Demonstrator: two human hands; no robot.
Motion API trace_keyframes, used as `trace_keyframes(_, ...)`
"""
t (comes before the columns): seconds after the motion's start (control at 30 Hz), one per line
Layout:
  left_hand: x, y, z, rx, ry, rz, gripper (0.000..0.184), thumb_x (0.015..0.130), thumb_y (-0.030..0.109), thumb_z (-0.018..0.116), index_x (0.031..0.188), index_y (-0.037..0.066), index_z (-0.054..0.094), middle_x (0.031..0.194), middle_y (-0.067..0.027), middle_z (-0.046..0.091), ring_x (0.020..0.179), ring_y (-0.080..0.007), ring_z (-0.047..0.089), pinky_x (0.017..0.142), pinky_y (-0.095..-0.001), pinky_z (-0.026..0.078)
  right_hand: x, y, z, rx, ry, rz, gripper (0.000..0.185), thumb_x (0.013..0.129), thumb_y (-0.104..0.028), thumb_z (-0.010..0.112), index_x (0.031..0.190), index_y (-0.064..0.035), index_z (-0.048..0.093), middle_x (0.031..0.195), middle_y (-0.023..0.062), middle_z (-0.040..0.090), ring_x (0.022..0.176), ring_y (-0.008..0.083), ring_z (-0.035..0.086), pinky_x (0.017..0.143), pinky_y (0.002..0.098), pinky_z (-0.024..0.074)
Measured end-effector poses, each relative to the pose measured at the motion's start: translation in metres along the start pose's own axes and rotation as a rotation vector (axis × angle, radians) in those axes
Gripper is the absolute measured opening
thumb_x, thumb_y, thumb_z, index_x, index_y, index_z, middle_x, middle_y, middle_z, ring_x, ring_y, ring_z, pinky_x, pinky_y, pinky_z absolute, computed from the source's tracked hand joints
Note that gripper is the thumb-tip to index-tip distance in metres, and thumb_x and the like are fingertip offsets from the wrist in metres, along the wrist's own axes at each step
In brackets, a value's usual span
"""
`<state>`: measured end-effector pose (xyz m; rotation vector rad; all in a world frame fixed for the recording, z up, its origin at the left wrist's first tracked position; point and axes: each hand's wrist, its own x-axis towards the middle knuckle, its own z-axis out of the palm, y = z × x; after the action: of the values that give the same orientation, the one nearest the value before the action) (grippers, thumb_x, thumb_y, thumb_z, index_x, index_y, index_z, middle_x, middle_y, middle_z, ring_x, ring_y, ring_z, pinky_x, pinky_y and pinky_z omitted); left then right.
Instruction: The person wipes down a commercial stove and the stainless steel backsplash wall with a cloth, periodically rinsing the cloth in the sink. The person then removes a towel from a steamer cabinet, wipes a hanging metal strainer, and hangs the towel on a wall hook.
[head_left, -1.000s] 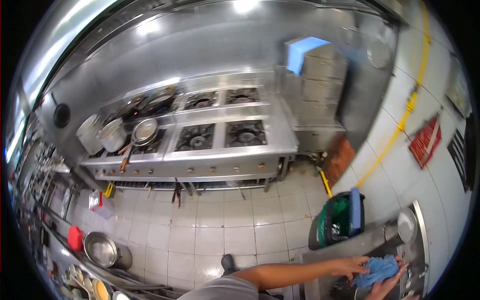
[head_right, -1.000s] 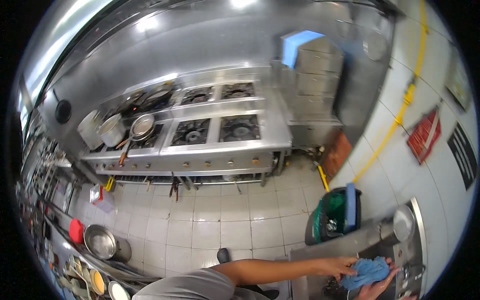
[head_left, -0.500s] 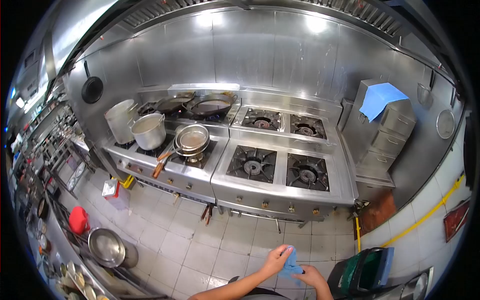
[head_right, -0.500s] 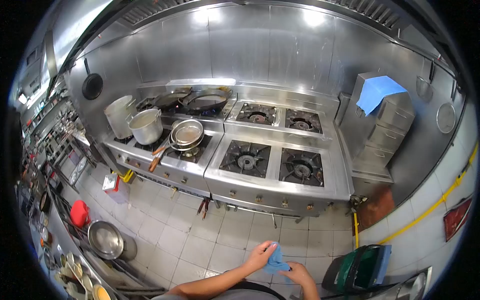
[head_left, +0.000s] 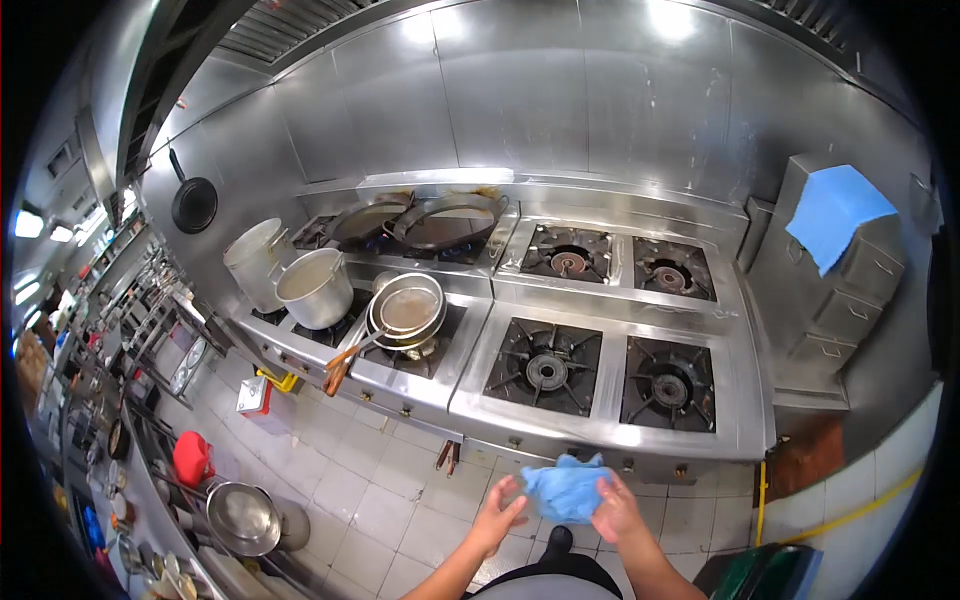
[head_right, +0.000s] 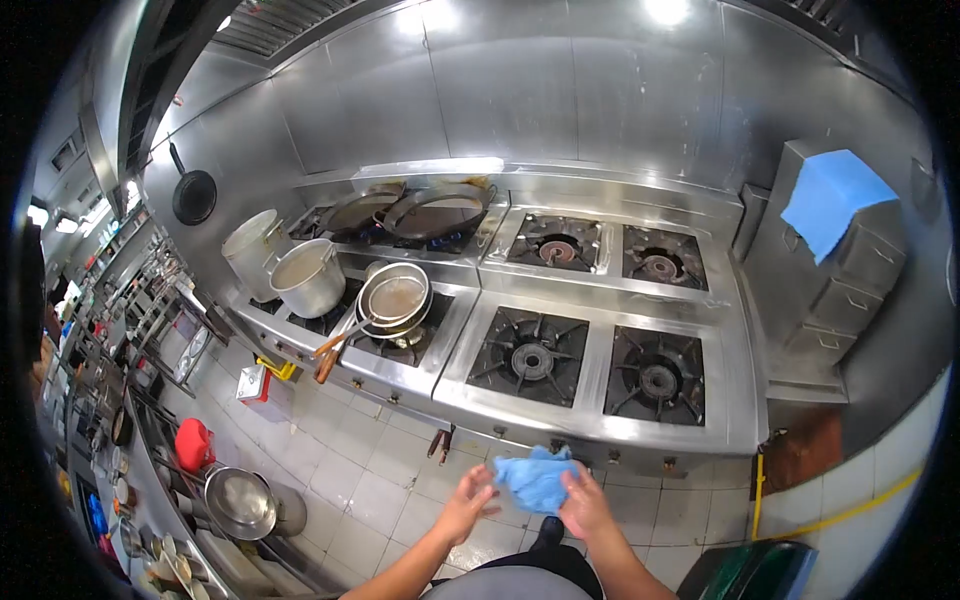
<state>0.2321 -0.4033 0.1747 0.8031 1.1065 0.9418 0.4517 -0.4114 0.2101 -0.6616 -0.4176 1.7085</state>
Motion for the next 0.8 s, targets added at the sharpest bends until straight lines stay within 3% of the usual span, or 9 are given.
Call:
trace_keyframes(0.07,0.016,-0.004,0.004,-0.210,-0.079,-0.130,0.051,0.096,0.038,0.054,0.136,0.011,0.038,0.122,-0.0068,0.056,0.107,-0.0194,0.057,0.089,-0.0391,0.048,0.032,-0.004,0.007,-0.052,-0.102,0.108,0.029,0.097,-0.019,0.054,0.122,-0.0062,0.052,0.114,0.0082,0.061,0.107,0.0215,0.059,0.093,0.0408,0.0471)
trace_keyframes(0.13,0.044,-0.017,-0.002,-0.693,-0.478,-0.193,0.066,0.092,0.040,0.060,0.143,0.010,0.033,0.140,-0.0142,0.045,0.122,-0.0273,0.049,0.101,-0.0453,0.043,0.073,0.013,-0.012,-0.173,-0.160,0.307,0.028,0.096,-0.017,0.056,0.122,-0.0065,0.052,0.110,0.0076,0.061,0.102,0.0194,0.059,0.089,0.0375,0.0485)
trace_keyframes(0.27,0.092,0.000,0.006,-0.382,0.185,0.112,0.041,0.091,0.020,0.063,0.127,0.008,0.048,0.122,-0.0104,0.058,0.110,-0.0241,0.058,0.095,-0.0425,0.047,0.148,0.009,-0.015,-0.874,0.009,-0.014,0.037,0.090,-0.014,0.065,0.123,-0.0037,0.049,0.114,0.0097,0.057,0.100,0.0177,0.057,0.090,0.0358,0.0477)
trace_keyframes(0.33,0.109,0.023,0.010,-0.476,0.291,0.169,0.029,0.089,0.007,0.062,0.117,0.004,0.054,0.106,-0.0086,0.064,0.098,-0.0200,0.062,0.089,-0.0357,0.049,0.170,0.004,-0.017,-0.950,0.063,-0.181,0.052,0.087,-0.013,0.069,0.132,-0.0039,0.043,0.127,0.0120,0.050,0.110,0.0178,0.054,0.093,0.0344,0.0464)
trace_keyframes(0.43,0.127,0.044,0.011,-0.370,0.281,0.130,0.034,0.093,0.017,0.060,0.123,0.004,0.051,0.113,-0.0084,0.061,0.104,-0.0175,0.058,0.092,-0.0378,0.047,0.188,0.002,-0.015,-0.970,-0.467,-0.123,0.074,0.084,-0.017,0.073,0.143,-0.0019,0.032,0.141,0.0153,0.041,0.124,0.0205,0.047,0.099,0.0340,0.0432)
trace_keyframes(0.53,0.152,0.049,-0.003,-0.375,0.051,-0.160,0.049,0.096,0.034,0.055,0.134,0.005,0.043,0.125,-0.0105,0.054,0.113,-0.0192,0.053,0.097,-0.0405,0.043,0.212,0.008,-0.012,-0.652,-0.167,0.247,0.069,0.082,-0.014,0.074,0.139,-0.0022,0.038,0.132,0.0137,0.051,0.117,0.0208,0.052,0.099,0.0366,0.0436)
trace_keyframes(0.6,0.172,0.061,-0.033,-0.631,-0.382,-0.193,0.063,0.093,0.053,0.050,0.137,0.009,0.040,0.135,-0.0135,0.048,0.125,-0.0310,0.046,0.104,-0.0475,0.035,0.246,0.011,-0.022,-0.529,-0.067,0.238,0.047,0.085,-0.009,0.065,0.129,-0.0049,0.048,0.117,0.0103,0.060,0.109,0.0241,0.058,0.099,0.0409,0.0446)
trace_keyframes(0.7,0.182,0.075,-0.082,-0.457,-0.305,-0.168,0.073,0.091,0.052,0.052,0.144,0.008,0.029,0.141,-0.0185,0.042,0.127,-0.0363,0.044,0.102,-0.0487,0.038,0.305,0.009,-0.036,0.049,0.176,0.331,0.039,0.087,-0.017,0.047,0.124,-0.0070,0.052,0.116,0.0105,0.061,0.107,0.0302,0.060,0.096,0.0466,0.0469)
trace_keyframes(0.8,0.186,0.063,-0.155,-0.376,-0.224,-0.187,0.071,0.096,0.044,0.049,0.148,0.005,0.020,0.145,-0.0236,0.036,0.124,-0.0385,0.047,0.102,-0.0517,0.040,0.371,-0.040,0.013,-0.088,0.103,0.031,0.038,0.088,-0.006,0.045,0.126,-0.0063,0.051,0.113,0.0098,0.061,0.105,0.0241,0.060,0.092,0.0412,0.0496)
